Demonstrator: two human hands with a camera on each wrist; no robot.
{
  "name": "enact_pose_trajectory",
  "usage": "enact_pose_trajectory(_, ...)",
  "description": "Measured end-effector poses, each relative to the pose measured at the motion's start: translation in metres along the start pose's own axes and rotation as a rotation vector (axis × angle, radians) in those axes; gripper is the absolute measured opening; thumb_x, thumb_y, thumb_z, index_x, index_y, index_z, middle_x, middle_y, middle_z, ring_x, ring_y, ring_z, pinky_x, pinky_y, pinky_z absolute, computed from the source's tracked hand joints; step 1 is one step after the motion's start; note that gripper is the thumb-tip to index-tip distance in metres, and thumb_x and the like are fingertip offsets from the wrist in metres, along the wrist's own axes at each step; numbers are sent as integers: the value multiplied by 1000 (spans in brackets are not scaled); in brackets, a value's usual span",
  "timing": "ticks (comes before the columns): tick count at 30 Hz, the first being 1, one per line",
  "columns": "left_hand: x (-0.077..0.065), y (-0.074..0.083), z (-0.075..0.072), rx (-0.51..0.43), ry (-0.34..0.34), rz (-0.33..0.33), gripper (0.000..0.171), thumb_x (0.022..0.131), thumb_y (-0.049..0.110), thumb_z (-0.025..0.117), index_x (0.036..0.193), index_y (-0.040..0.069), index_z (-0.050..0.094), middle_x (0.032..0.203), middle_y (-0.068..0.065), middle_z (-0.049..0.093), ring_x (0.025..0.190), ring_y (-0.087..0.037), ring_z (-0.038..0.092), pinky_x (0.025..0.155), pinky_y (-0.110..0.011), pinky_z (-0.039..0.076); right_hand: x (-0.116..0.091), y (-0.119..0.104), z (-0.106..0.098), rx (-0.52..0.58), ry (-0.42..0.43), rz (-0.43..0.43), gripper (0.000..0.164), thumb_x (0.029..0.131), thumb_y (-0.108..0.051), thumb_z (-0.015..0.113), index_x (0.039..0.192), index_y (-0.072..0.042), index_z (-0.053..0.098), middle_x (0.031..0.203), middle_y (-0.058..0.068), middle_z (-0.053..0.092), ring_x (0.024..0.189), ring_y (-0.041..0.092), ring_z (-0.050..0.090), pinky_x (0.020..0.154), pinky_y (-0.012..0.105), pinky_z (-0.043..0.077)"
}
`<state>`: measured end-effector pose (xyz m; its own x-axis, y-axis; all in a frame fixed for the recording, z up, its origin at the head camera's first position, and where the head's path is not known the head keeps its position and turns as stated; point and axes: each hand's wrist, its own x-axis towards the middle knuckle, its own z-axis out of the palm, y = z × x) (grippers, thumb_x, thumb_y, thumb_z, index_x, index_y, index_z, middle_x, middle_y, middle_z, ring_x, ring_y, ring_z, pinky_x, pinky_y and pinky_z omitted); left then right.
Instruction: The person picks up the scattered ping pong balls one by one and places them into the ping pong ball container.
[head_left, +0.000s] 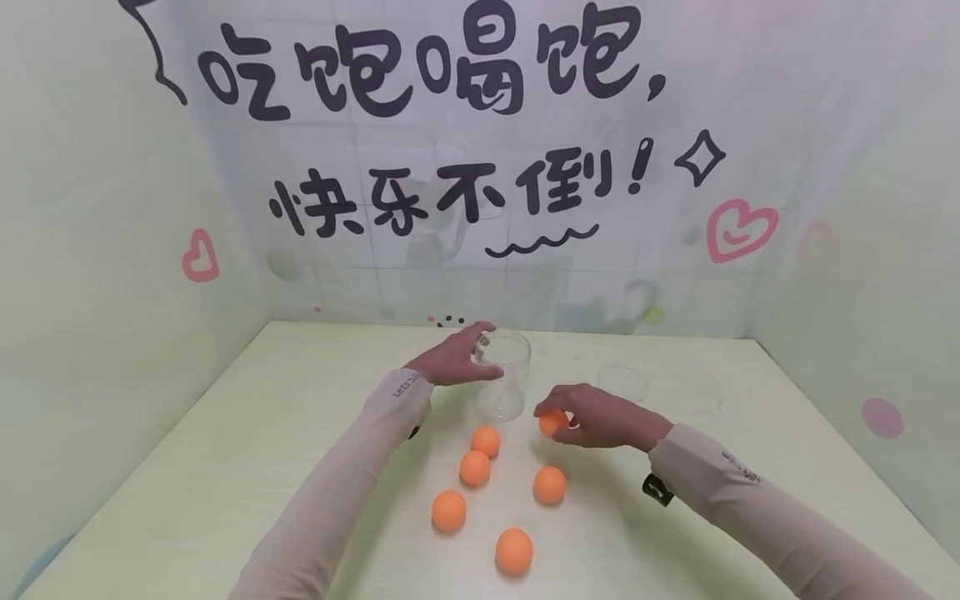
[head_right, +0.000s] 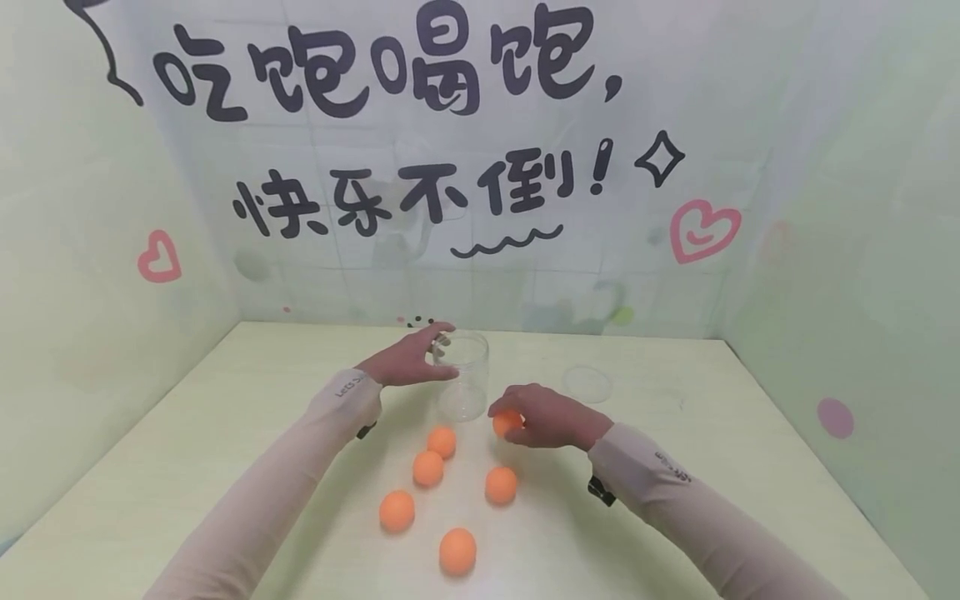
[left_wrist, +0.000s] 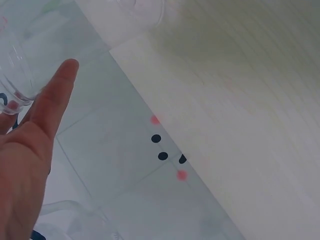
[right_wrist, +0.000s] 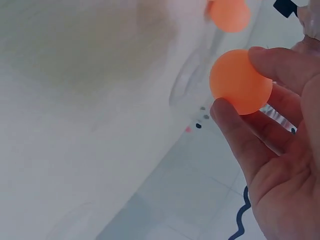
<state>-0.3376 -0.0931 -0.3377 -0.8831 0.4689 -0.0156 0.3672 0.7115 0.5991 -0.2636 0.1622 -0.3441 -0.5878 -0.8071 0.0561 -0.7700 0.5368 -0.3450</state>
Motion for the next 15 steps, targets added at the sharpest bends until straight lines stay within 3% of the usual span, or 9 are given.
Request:
enact_pose_trajectory(6, -1, -2, -2, 11, -12, -32, 81, 84, 39, 69, 148, 13, 27, 144, -12, 43, 130, -28, 45, 104, -49, 39, 7, -6, -12, -19, -7, 6, 29, 86, -5, 63, 115, -7, 66, 106, 5, 65, 96, 19, 63, 73, 25, 55)
enact_pose_trajectory(15, 0, -2, -3, -5, -25, 6, 80, 84, 40, 68, 147, 10, 28, 143, -16, 45, 128, -27, 47, 103, -48, 40, 15, -10, -37, -100, -2, 10, 28, 86, -5, 63, 114, -7, 67, 106, 6, 65, 94, 19, 62, 73, 27, 55)
